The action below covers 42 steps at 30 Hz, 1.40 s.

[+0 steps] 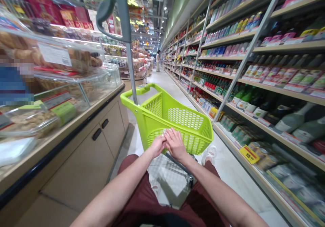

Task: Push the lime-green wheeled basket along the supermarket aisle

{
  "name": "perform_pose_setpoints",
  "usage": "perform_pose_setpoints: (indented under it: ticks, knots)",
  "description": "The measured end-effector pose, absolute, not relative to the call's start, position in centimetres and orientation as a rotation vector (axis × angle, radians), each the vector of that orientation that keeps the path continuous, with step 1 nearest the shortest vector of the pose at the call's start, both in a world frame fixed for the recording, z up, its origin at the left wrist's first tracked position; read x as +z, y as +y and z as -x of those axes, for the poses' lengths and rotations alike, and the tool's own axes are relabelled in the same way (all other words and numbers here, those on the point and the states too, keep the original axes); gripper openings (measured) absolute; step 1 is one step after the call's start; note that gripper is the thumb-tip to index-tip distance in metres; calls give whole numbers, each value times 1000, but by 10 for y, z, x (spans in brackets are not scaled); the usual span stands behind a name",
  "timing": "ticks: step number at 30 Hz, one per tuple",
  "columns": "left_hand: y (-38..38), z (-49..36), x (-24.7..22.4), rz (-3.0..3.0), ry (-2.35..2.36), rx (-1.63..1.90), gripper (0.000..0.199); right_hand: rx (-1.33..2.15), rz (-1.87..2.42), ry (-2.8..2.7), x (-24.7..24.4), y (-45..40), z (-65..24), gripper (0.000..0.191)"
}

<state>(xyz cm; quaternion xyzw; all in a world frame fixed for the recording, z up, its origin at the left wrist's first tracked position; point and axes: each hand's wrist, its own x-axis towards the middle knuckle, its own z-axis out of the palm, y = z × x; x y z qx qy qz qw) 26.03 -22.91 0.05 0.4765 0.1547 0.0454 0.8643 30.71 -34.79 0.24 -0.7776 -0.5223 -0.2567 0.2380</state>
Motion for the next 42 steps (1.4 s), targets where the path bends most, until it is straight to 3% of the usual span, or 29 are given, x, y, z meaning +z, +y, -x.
perform_pose_setpoints:
  ticks: [3,7,14,23,31,38,42]
  knots:
    - [-218,-256,5,-986,342,43,9,-760,2205,-1550,-5,-346,-308,56]
    - [-205,-253,14,-1098,351,99,25,-835,2080,-1677,-4,-335,-332,38]
    - [-179,-261,5,-1599,470,175,40,-756,2022,-1800,6,-309,-359,36]
    - [-135,-234,-31,-2065,687,347,47,-620,2107,-1999,-50,-300,-343,28]
    - [-134,-225,-19,-2891,637,501,64,-812,2013,-1744,27,-248,-340,37]
    - [-124,-216,-16,-2943,652,491,67,-637,2085,-1983,-12,-242,-333,29]
    - [-114,-210,-20,-2932,725,454,68,-692,1992,-1956,8,-220,-321,34]
